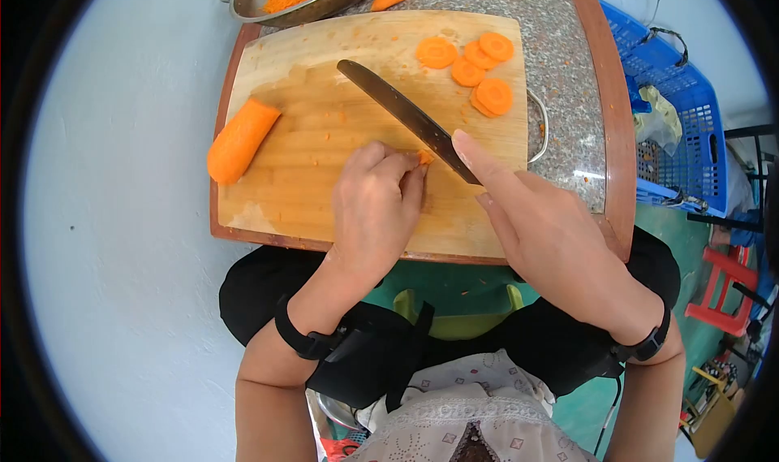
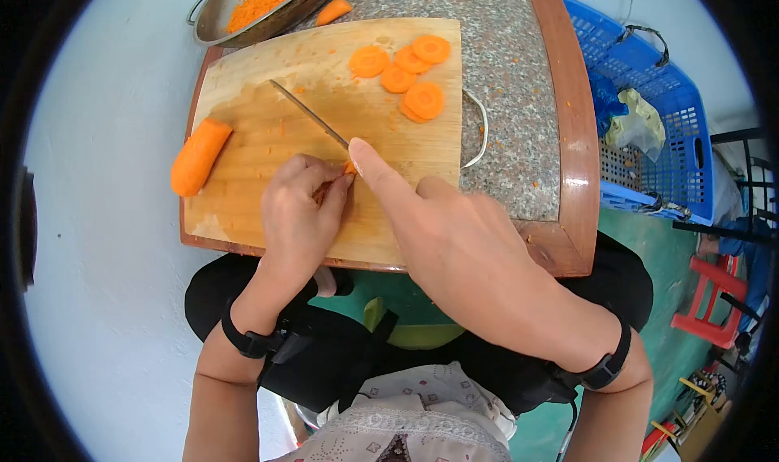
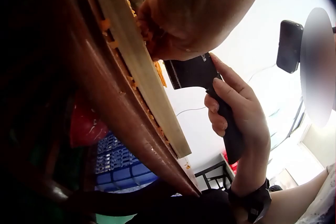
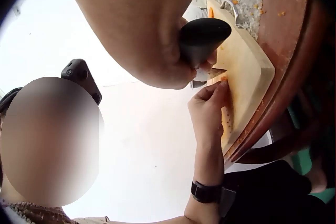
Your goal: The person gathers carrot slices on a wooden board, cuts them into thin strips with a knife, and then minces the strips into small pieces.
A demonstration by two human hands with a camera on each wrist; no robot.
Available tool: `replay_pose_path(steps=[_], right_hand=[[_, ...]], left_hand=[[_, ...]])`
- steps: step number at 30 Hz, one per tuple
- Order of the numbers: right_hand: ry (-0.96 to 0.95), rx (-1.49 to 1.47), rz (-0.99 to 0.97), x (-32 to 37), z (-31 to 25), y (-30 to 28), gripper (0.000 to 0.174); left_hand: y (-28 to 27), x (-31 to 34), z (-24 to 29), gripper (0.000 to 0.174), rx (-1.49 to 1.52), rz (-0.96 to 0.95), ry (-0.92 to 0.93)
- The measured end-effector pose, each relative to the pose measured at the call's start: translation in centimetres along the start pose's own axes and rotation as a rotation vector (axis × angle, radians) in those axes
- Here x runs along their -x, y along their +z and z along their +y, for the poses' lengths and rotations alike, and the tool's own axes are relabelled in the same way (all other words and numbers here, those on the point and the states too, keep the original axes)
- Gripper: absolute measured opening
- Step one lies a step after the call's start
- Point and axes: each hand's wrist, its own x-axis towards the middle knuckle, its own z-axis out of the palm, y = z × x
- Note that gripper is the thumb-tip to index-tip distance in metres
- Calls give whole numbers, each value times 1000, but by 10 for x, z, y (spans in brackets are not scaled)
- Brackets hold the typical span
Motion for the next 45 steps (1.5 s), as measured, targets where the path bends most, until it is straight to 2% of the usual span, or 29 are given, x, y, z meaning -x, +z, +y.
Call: replay_pose_path(steps=[4, 13, 17, 22, 25, 32, 40, 45], right_hand=[[-4, 69, -59, 10, -7, -5, 61], [-51, 188, -130, 12, -13, -3, 74], [-35, 140, -110, -2, -15, -3, 71], [-28, 7, 25, -8, 2, 7, 62], [16, 24, -55, 1, -9, -7, 59], [-3, 72, -77, 10, -12, -2, 61], [-41, 168, -71, 12, -16, -6, 59], [-81, 266, -76, 14, -22, -3, 67]], left_hand=[[-1, -1, -1, 7, -9, -14, -2], [0, -1, -1, 8, -8, -6, -4], [1, 0, -1, 7, -41, 14, 59], [1, 0, -1, 7, -71, 41, 99], [2, 2, -2, 6, -20, 40, 50], [2, 1, -2, 7, 33, 10, -27], [2, 0, -3, 9, 14, -1, 1], [3, 0, -2, 11, -9, -6, 2]])
